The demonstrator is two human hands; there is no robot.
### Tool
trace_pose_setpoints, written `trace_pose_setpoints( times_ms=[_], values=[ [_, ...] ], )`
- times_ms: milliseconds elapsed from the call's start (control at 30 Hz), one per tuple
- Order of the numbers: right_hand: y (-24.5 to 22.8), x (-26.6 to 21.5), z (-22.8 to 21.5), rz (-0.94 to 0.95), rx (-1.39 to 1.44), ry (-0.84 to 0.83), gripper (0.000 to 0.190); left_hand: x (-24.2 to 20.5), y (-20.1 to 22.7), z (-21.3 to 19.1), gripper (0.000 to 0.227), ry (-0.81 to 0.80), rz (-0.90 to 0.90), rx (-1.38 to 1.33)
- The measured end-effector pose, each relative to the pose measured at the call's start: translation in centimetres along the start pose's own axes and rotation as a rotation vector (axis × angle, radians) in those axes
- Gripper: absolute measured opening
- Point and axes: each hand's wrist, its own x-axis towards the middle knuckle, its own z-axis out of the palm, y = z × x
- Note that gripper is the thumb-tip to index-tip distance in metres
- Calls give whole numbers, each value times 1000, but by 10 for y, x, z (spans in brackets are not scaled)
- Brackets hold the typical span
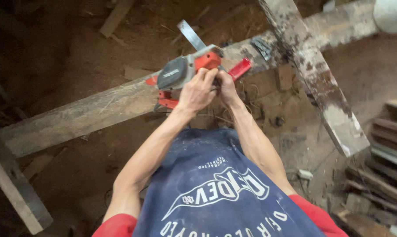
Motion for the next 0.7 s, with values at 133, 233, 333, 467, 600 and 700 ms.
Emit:
trace_pose_setpoints(
  times_ms=[133, 233, 333, 467, 600, 700],
  values=[
    [-14, -1, 18, -40, -247, -12, 25, -10, -8, -42, 64, 400, 129, 210],
    [-29, -16, 44, -87, -496, -30, 29, -10, -19, -49, 74, 483, -222, 163],
    [-48, -34, 61, -278, -736, 8, 32, -15, -29, -43, 73, 460, -271, 90],
    [-65, -43, 73, -451, -889, 195, 34, -23, -39, -32, 70, 471, -266, 78],
    [-79, -29, 87, -486, -1090, 345, 27, -20, -43, -33, 71, 492, -269, 54],
    [-91, -25, 93, -438, -1263, 417, 24, -17, -42, -34, 72, 504, -265, 59]
  ],
)
